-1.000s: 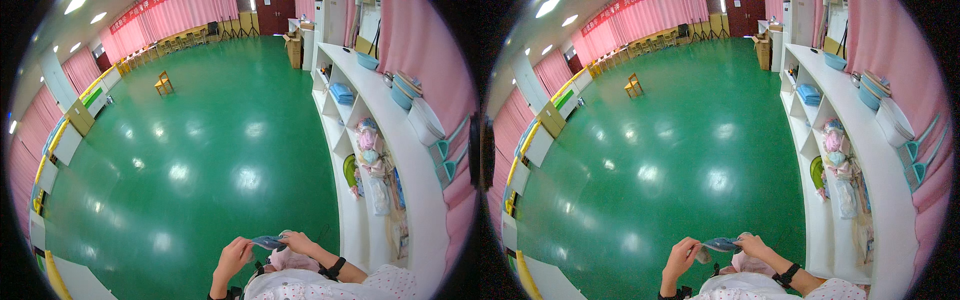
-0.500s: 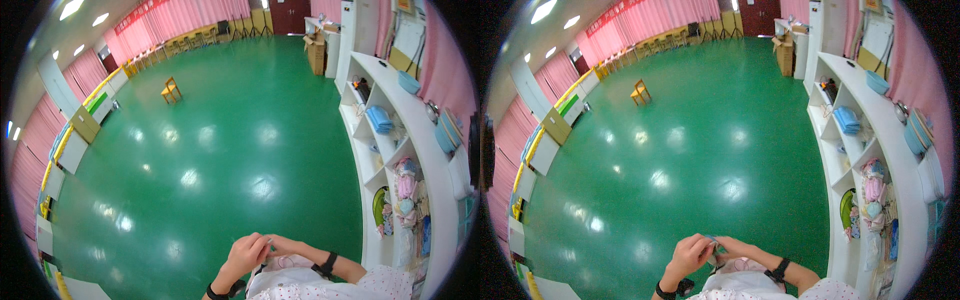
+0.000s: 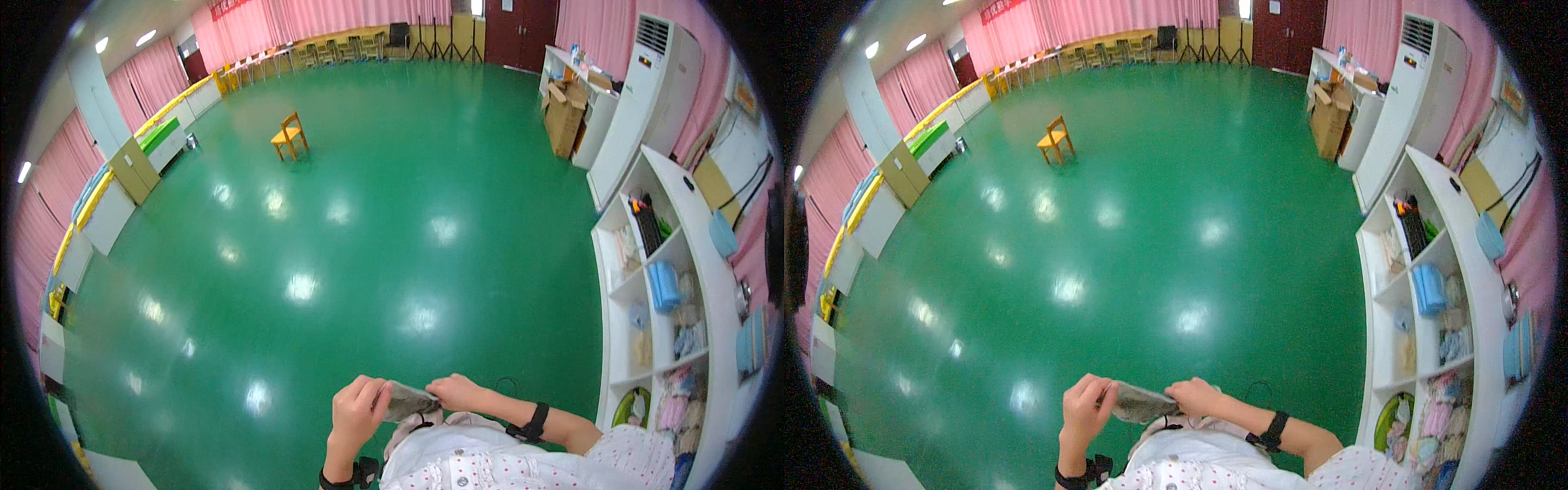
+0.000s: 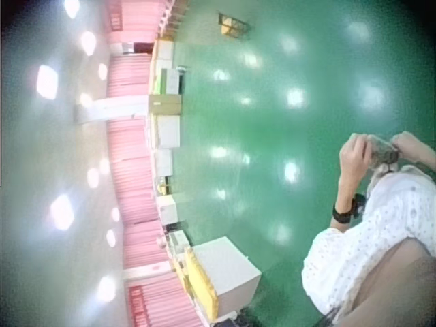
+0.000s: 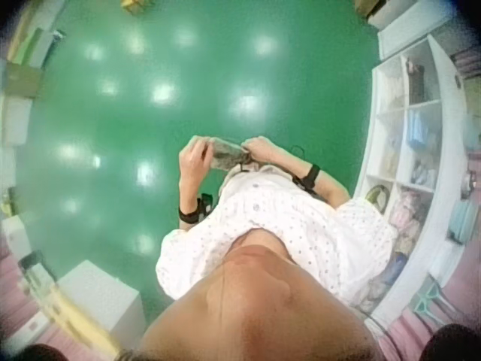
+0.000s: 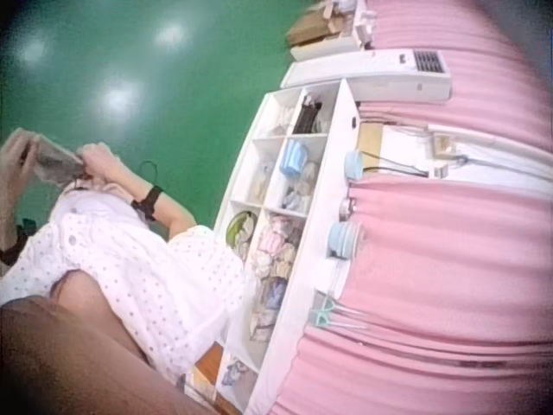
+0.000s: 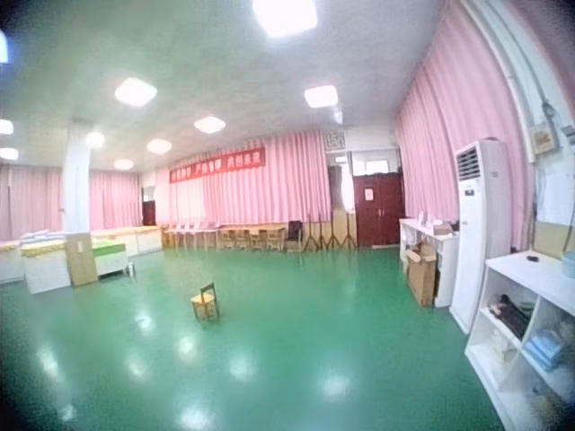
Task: The person picks up a small object and places it in a box, washes a blue cloth in a basin of water, and then flattens the wet cloth to wipe the surfaces of multiple yellow tables.
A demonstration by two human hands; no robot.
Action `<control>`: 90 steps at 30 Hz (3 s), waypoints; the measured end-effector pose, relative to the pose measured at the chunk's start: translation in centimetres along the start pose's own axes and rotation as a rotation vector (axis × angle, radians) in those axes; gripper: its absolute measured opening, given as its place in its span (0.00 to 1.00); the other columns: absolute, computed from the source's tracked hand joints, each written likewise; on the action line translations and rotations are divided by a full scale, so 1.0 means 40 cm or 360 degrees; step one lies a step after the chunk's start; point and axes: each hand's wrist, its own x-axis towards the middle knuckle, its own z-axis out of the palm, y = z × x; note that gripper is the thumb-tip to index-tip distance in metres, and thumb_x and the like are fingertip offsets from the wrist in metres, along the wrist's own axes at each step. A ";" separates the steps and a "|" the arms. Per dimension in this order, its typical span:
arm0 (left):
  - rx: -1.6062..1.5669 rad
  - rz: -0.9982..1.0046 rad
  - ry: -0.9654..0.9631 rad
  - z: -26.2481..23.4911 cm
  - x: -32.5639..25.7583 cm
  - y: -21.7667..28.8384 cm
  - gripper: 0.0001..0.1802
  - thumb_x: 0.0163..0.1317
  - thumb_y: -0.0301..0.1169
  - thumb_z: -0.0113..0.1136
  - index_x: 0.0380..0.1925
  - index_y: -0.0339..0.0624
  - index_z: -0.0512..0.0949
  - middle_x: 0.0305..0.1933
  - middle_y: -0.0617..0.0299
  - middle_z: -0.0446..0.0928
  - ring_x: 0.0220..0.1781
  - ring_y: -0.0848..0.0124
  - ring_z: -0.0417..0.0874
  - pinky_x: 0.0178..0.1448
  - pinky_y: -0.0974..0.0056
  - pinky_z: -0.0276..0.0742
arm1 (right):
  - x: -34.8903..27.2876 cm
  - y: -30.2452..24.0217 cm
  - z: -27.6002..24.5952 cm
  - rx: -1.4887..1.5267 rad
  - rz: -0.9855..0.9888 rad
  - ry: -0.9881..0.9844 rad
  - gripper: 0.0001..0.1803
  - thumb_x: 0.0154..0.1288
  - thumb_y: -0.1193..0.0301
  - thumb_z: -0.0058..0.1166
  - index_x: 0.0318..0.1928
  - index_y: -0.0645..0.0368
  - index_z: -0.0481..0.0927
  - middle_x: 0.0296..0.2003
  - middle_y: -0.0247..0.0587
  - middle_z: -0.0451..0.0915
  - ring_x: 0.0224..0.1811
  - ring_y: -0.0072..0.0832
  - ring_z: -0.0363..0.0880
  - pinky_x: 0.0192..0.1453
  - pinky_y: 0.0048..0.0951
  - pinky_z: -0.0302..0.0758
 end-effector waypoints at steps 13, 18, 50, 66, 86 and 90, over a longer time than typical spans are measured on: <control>0.0030 0.0346 -0.0243 0.128 0.868 -0.524 0.06 0.51 0.29 0.60 0.27 0.40 0.74 0.23 0.61 0.70 0.23 0.66 0.74 0.25 0.65 0.70 | 0.707 0.534 -0.351 0.0142 0.0020 0.0222 0.14 0.62 0.64 0.42 0.39 0.60 0.74 0.36 0.49 0.75 0.37 0.46 0.75 0.38 0.42 0.74; 0.0318 0.0081 -0.0160 0.086 1.161 -0.779 0.05 0.53 0.29 0.58 0.27 0.40 0.74 0.25 0.60 0.72 0.24 0.63 0.75 0.26 0.64 0.71 | 1.048 0.685 -0.565 0.0444 0.0122 0.0143 0.12 0.62 0.66 0.41 0.33 0.63 0.71 0.28 0.56 0.75 0.33 0.51 0.74 0.34 0.46 0.71; 0.0447 -0.0282 -0.0442 0.382 3.013 -2.324 0.10 0.53 0.34 0.58 0.22 0.39 0.74 0.24 0.55 0.73 0.27 0.56 0.75 0.30 0.57 0.71 | 2.800 1.721 -1.864 0.0992 0.0354 0.0185 0.15 0.53 0.61 0.59 0.33 0.61 0.77 0.20 0.39 0.74 0.20 0.19 0.67 0.24 0.24 0.64; 0.0544 -0.0571 -0.0436 0.640 4.018 -3.058 0.10 0.54 0.34 0.57 0.21 0.40 0.72 0.23 0.55 0.75 0.28 0.57 0.77 0.36 0.55 0.70 | 3.849 2.327 -2.543 0.1352 0.0082 0.0284 0.06 0.54 0.72 0.58 0.30 0.61 0.78 0.19 0.28 0.74 0.21 0.12 0.66 0.22 0.18 0.62; 0.0354 -0.0532 -0.0649 1.183 5.522 -3.728 0.08 0.57 0.34 0.53 0.28 0.42 0.73 0.26 0.53 0.76 0.27 0.53 0.77 0.30 0.54 0.73 | 4.793 3.393 -3.304 0.0738 0.0243 0.0516 0.14 0.50 0.62 0.53 0.25 0.62 0.77 0.18 0.50 0.74 0.19 0.40 0.74 0.24 0.35 0.69; 0.0610 -0.0715 -0.0318 1.224 5.727 -3.893 0.07 0.56 0.33 0.54 0.27 0.42 0.74 0.25 0.52 0.76 0.26 0.51 0.77 0.30 0.53 0.72 | 5.071 3.529 -3.512 0.0507 0.0086 0.0190 0.15 0.52 0.60 0.51 0.26 0.61 0.77 0.19 0.51 0.75 0.22 0.48 0.73 0.27 0.41 0.69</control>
